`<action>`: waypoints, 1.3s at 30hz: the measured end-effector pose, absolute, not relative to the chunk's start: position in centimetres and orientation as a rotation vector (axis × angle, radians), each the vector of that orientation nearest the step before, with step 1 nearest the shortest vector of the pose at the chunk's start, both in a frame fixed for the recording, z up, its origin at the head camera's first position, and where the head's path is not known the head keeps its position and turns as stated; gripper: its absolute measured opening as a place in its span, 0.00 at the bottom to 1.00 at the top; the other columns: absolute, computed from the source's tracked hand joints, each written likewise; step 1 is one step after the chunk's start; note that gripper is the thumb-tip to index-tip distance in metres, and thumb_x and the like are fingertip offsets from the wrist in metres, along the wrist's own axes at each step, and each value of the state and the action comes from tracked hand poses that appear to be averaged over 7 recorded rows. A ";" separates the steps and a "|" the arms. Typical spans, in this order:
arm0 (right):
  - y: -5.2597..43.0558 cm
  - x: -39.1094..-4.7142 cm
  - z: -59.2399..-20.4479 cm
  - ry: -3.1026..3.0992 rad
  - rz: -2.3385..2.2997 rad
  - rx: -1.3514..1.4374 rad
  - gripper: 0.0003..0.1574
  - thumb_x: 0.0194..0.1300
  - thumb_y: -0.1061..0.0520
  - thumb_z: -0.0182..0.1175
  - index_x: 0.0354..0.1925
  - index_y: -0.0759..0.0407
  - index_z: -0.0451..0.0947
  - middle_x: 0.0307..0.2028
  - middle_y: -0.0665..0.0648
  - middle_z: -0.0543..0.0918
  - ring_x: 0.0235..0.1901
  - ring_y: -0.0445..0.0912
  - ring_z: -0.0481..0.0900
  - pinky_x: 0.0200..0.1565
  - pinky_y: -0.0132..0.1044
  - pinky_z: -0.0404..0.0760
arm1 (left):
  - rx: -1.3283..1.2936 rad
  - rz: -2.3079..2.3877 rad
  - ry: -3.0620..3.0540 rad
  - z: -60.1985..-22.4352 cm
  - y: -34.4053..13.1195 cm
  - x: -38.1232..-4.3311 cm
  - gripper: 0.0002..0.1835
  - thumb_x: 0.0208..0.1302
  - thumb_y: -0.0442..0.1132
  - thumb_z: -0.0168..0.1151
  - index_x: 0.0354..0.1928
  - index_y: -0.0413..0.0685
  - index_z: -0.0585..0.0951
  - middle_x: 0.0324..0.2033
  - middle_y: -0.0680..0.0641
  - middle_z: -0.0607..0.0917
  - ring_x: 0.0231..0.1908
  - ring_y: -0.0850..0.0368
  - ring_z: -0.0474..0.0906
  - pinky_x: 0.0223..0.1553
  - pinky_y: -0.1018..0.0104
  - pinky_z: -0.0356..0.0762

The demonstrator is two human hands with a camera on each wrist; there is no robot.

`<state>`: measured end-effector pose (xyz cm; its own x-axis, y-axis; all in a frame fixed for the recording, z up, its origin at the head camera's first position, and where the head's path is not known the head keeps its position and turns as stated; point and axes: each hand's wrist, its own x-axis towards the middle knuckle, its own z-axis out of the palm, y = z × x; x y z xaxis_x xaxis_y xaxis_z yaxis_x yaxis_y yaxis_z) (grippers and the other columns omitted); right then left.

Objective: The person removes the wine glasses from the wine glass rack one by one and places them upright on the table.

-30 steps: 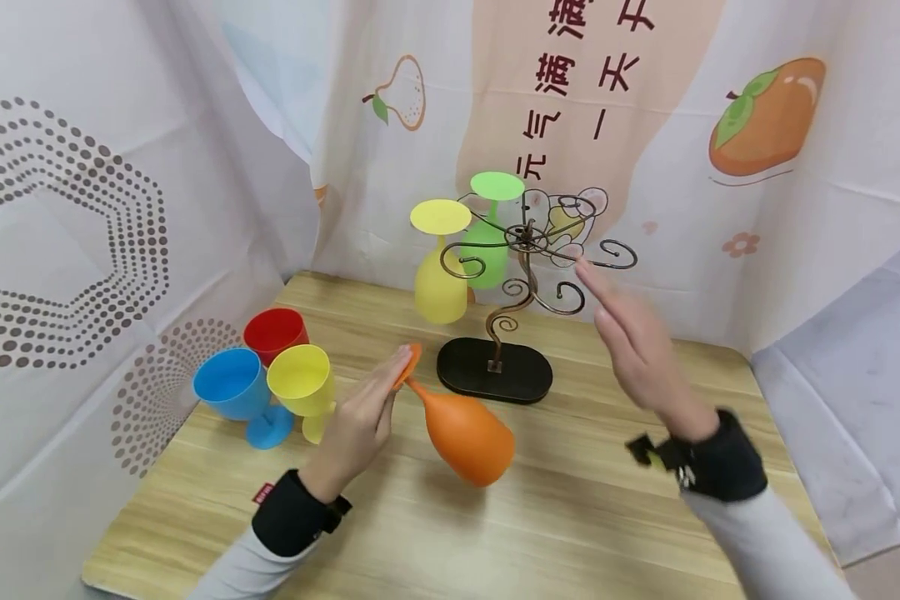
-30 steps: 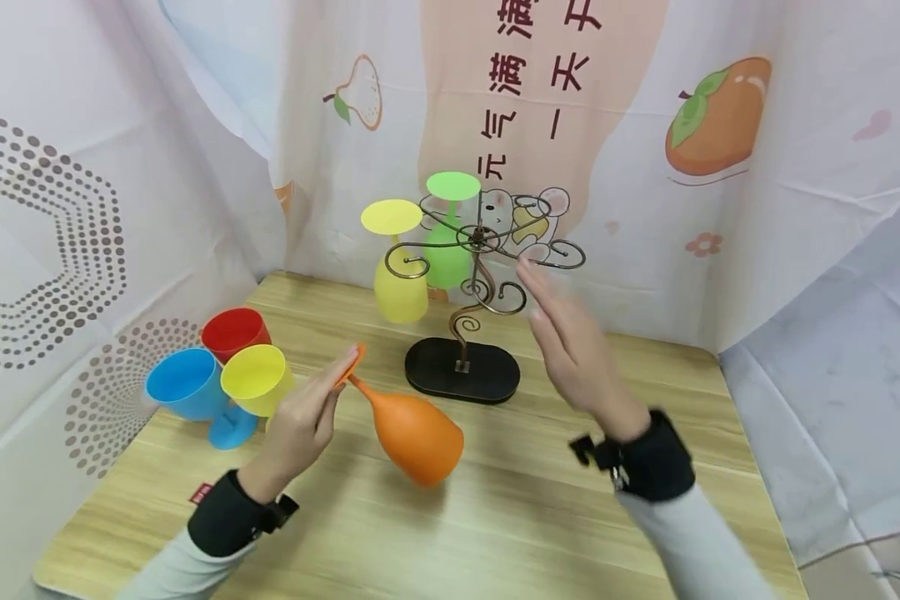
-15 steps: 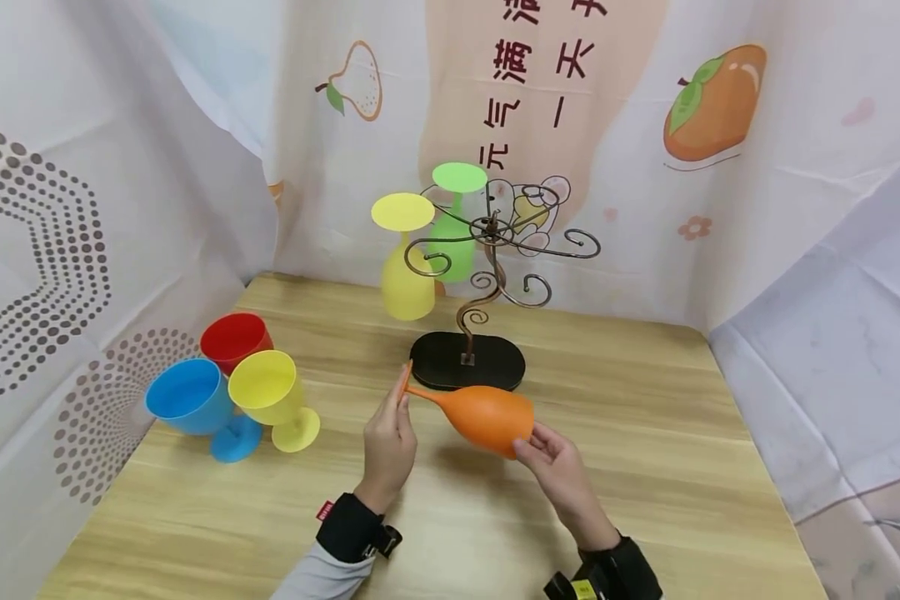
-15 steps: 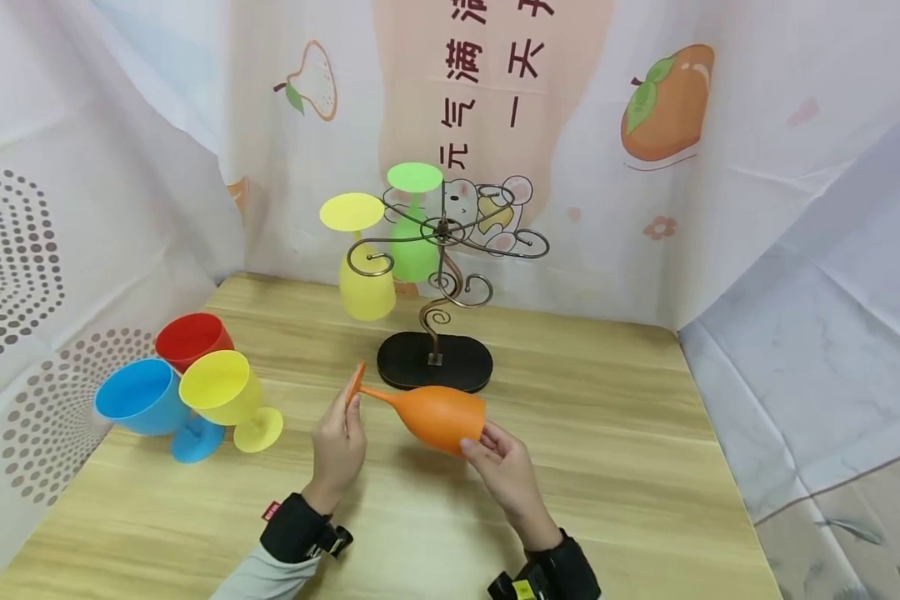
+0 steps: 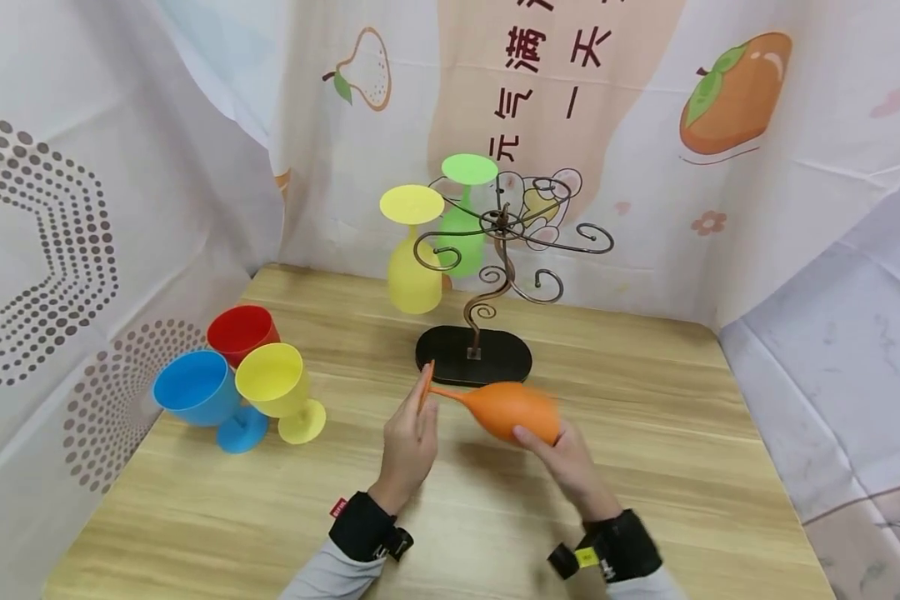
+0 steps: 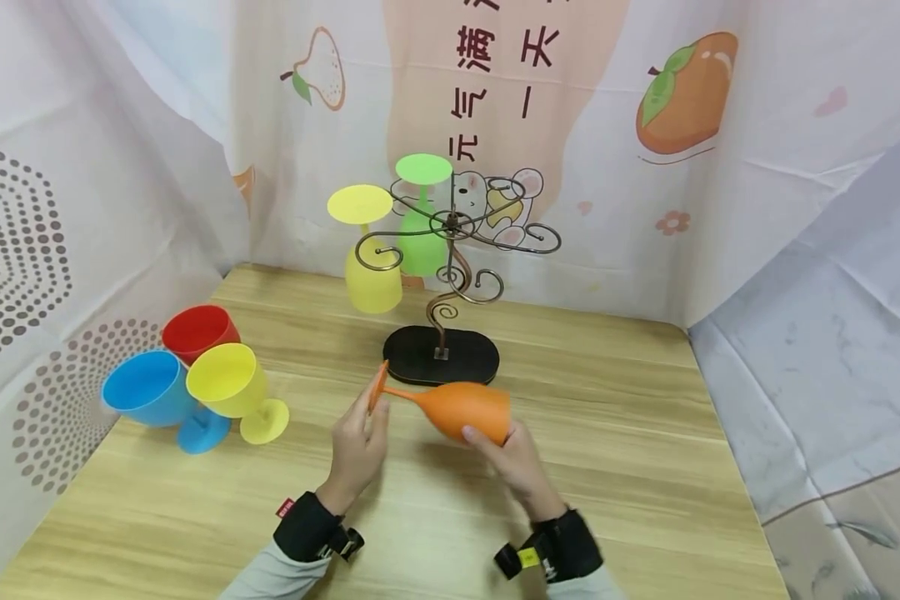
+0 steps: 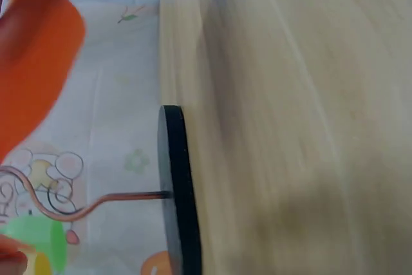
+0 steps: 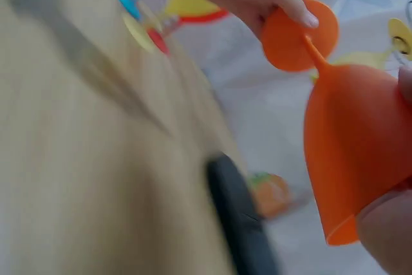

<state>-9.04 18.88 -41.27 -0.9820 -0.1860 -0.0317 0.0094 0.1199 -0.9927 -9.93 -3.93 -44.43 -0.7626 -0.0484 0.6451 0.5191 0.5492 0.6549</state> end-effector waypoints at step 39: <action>34.6 -15.3 -27.8 3.298 -0.277 -0.776 0.23 0.50 0.51 0.72 0.39 0.69 0.84 0.32 0.69 0.87 0.30 0.60 0.84 0.31 0.49 0.81 | -0.757 -0.648 -2.355 -28.4 -12.8 -14.3 0.41 0.60 0.38 0.64 0.71 0.31 0.57 0.71 0.35 0.62 0.72 0.42 0.59 0.72 0.49 0.60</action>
<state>-15.29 34.62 -27.84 -0.8644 -0.4149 0.2841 -0.4565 0.8844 -0.0975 -14.35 -12.84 -28.39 -0.6730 0.3602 0.6460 0.6399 0.7216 0.2642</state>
